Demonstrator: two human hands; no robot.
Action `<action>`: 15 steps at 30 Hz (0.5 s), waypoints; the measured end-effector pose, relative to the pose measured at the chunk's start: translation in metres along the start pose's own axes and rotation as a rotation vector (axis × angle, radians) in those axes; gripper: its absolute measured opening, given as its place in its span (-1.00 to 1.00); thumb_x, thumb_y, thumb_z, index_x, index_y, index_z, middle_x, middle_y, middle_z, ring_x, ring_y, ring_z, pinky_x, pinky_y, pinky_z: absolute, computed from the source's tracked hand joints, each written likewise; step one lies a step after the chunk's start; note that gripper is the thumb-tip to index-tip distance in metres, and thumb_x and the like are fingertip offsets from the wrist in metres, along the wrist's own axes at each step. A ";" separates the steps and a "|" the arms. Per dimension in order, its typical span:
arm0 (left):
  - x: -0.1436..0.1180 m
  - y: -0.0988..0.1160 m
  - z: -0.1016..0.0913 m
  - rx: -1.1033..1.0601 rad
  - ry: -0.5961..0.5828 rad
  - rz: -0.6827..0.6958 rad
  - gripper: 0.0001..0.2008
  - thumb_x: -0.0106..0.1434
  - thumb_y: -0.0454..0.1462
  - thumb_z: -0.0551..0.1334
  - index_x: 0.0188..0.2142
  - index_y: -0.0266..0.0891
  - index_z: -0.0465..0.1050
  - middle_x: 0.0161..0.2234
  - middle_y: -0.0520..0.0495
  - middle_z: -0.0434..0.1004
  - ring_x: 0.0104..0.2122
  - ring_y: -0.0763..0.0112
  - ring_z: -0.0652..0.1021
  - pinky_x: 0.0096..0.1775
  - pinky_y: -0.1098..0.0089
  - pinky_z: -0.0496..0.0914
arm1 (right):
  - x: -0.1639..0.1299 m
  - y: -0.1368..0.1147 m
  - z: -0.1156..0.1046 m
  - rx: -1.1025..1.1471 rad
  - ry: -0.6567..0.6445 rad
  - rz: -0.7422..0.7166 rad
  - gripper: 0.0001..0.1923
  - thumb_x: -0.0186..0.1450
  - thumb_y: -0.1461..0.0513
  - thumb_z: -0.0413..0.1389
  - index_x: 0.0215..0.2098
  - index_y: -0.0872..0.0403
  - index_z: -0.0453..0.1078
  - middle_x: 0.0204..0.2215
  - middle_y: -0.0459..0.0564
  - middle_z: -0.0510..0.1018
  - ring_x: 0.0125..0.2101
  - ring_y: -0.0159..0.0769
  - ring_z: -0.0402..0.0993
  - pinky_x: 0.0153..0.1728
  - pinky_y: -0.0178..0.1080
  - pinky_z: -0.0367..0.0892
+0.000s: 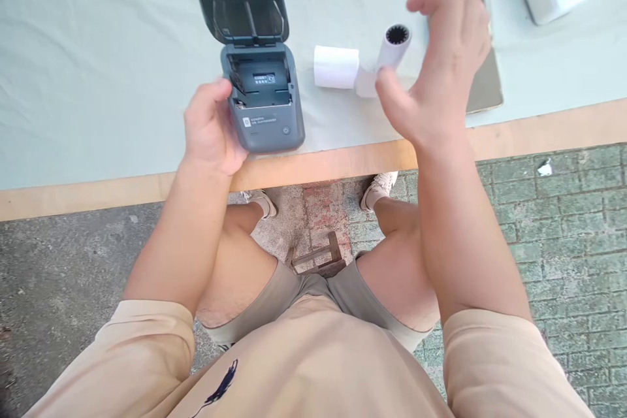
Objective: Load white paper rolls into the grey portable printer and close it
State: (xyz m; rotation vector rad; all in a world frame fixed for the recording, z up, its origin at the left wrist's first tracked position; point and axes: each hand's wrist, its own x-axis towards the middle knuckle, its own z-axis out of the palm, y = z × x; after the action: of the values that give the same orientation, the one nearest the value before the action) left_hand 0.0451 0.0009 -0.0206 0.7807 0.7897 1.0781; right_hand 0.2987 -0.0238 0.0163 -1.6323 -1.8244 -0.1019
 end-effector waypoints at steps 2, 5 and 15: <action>-0.001 0.000 0.000 0.009 -0.002 -0.002 -0.85 0.13 -0.09 0.21 -0.37 -0.07 0.40 -0.28 0.02 0.55 0.08 0.10 0.39 -0.07 0.21 0.41 | 0.003 -0.012 0.003 -0.117 -0.097 -0.034 -0.48 0.02 0.19 0.18 -0.02 0.01 0.27 -0.08 0.09 0.41 0.08 0.03 0.24 0.08 0.11 0.11; -0.001 -0.001 -0.001 0.014 -0.014 0.006 -0.87 0.14 -0.10 0.20 -0.36 -0.06 0.41 -0.27 0.03 0.56 0.08 0.11 0.40 -0.06 0.21 0.41 | 0.007 -0.026 0.015 -0.193 -0.320 -0.106 -0.44 0.08 0.24 0.15 0.07 -0.11 0.22 -0.02 0.04 0.44 0.24 0.09 0.03 0.17 0.30 -0.19; -0.002 -0.001 0.002 -0.006 0.002 0.012 -0.82 0.16 -0.09 0.19 -0.31 -0.08 0.45 -0.26 -0.01 0.54 -0.18 0.21 0.56 -0.14 0.23 0.47 | 0.023 -0.038 0.022 -0.152 -0.326 0.032 -0.59 0.07 0.33 0.08 -0.09 -0.02 0.31 -0.22 0.00 0.49 -0.01 -0.04 0.34 0.13 0.33 -0.28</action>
State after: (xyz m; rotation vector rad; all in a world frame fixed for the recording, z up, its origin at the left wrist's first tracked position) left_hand 0.0464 -0.0012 -0.0204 0.7803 0.7838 1.0917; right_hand 0.2556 -0.0012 0.0255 -1.8712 -2.0741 0.0444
